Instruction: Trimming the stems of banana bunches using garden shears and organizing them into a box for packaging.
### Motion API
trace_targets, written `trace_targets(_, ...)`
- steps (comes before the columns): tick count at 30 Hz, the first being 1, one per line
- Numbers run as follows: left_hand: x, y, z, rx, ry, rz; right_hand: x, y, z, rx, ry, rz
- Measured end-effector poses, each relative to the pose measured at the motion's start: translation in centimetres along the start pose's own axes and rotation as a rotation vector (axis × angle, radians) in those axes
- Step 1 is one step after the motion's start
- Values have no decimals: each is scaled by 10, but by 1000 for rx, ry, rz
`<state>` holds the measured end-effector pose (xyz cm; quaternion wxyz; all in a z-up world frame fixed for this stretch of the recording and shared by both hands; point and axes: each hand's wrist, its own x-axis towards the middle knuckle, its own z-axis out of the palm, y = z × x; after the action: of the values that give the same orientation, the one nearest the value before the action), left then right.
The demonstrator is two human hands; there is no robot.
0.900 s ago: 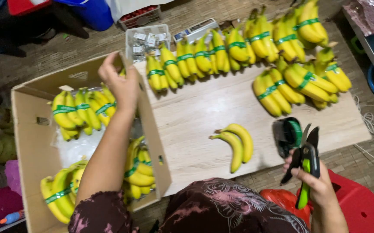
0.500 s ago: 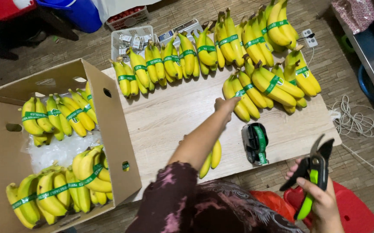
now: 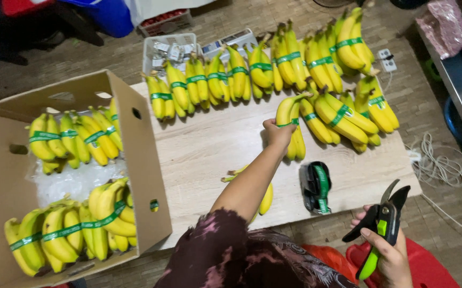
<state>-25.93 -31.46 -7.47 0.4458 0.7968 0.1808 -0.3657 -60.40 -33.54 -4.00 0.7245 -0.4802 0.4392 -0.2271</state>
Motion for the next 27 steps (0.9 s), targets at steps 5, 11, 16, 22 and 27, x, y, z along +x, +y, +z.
trace_targets(5,4,-35,-88,-544,-320,195,34,-16,67,-506,-155,-241)
trace_targets(11,-54,-79,-255,-635,-395,294,55,-34,214,-1110,-385,-806)
trace_targets(16,-73,-135,-352,-677,-268,316,34,-12,323,-1195,-672,-935)
trace_targets(22,-57,-200,-408,-925,-226,404,-12,19,418,-1156,-865,-852)
trace_targets(27,-60,-230,-438,-953,-149,391,-27,35,456,-1146,-957,-894)
